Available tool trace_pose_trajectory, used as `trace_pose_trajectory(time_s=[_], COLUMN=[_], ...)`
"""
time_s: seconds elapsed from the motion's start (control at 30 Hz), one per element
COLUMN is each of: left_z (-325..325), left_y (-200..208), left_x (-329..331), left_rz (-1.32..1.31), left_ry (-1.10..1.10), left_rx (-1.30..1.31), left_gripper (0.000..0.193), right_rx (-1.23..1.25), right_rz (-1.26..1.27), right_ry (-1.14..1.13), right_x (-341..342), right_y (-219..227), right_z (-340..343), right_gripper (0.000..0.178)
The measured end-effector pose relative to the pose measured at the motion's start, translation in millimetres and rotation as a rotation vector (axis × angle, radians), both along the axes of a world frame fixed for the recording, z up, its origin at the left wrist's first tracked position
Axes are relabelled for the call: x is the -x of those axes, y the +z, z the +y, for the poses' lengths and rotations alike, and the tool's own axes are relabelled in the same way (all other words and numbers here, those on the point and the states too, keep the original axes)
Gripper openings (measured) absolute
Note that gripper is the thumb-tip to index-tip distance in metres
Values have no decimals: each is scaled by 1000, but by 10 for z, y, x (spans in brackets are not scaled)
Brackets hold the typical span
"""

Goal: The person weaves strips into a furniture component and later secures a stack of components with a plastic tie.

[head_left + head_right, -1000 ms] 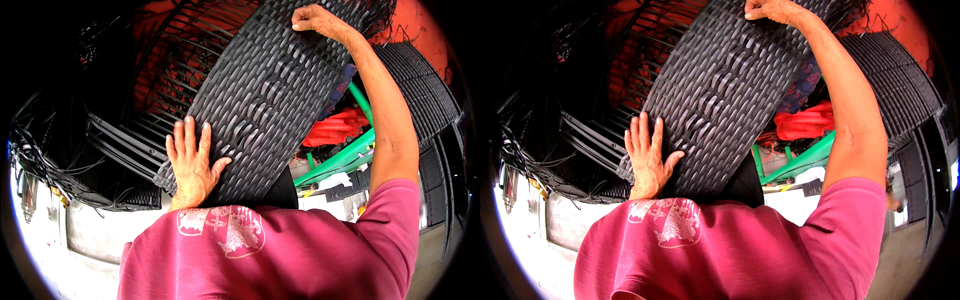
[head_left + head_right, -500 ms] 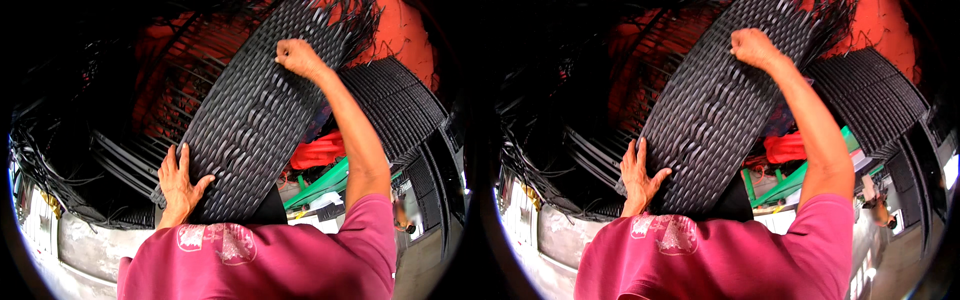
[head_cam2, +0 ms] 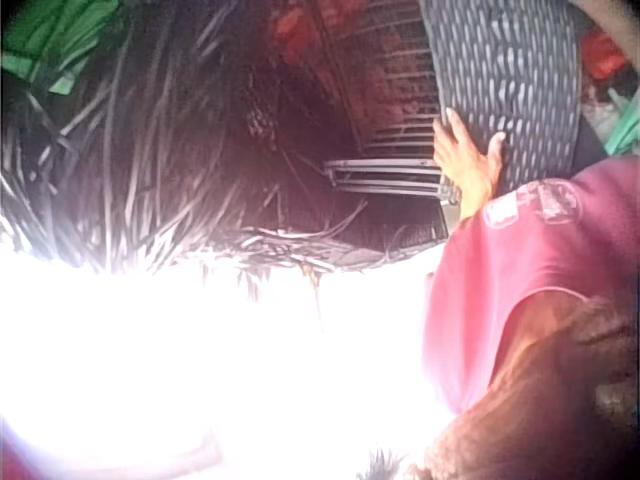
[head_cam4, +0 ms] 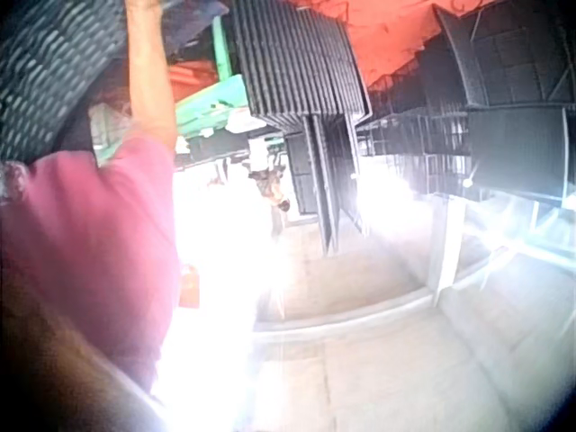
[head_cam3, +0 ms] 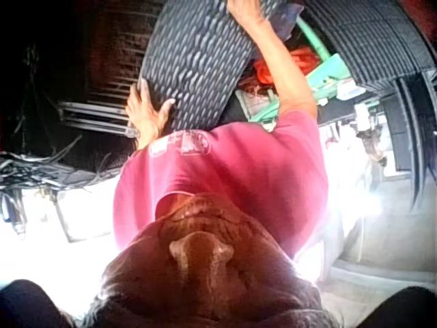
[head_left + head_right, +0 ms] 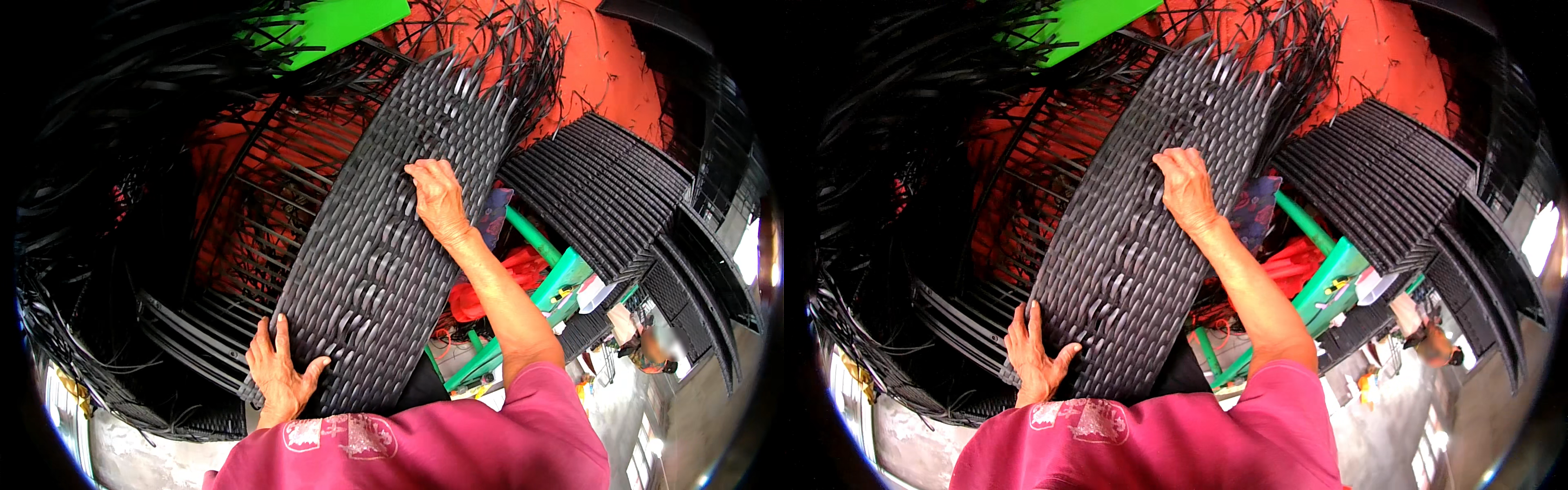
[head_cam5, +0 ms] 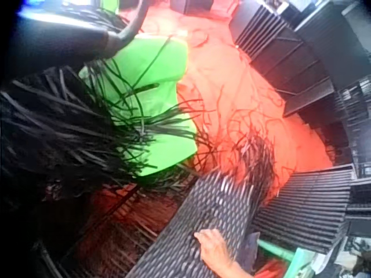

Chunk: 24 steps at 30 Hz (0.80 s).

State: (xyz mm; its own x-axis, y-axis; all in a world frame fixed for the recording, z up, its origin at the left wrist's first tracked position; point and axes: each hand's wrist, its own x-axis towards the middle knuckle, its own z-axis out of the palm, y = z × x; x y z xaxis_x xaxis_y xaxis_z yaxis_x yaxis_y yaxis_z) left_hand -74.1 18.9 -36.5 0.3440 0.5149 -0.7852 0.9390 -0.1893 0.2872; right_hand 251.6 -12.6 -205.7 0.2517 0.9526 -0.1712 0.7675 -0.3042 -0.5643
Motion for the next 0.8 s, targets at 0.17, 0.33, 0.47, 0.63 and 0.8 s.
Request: trace_pose_trajectory(time_s=[0.17,0.33,0.47,0.63,0.8], left_z=[-4,-11,4,-9,-21], left_y=[-3,2,-10,-17,-36], left_x=[4,15,-12,-1,2], left_rz=[28,31,-5,-6,-7], left_ry=[5,19,-14,-14,-12], left_rx=[12,18,-17,-21,-12], left_gripper=[98,100,95,95,96], right_rx=[-26,-47,170,103,100], right_rz=[-114,106,509,990,1055], right_ry=[18,-143,-515,-1056,-1212], right_x=[116,41,-45,-245,-308], right_y=[71,-19,-78,-102,-90], right_z=[66,79,190,459,435], right_gripper=[27,27,40,53,61])
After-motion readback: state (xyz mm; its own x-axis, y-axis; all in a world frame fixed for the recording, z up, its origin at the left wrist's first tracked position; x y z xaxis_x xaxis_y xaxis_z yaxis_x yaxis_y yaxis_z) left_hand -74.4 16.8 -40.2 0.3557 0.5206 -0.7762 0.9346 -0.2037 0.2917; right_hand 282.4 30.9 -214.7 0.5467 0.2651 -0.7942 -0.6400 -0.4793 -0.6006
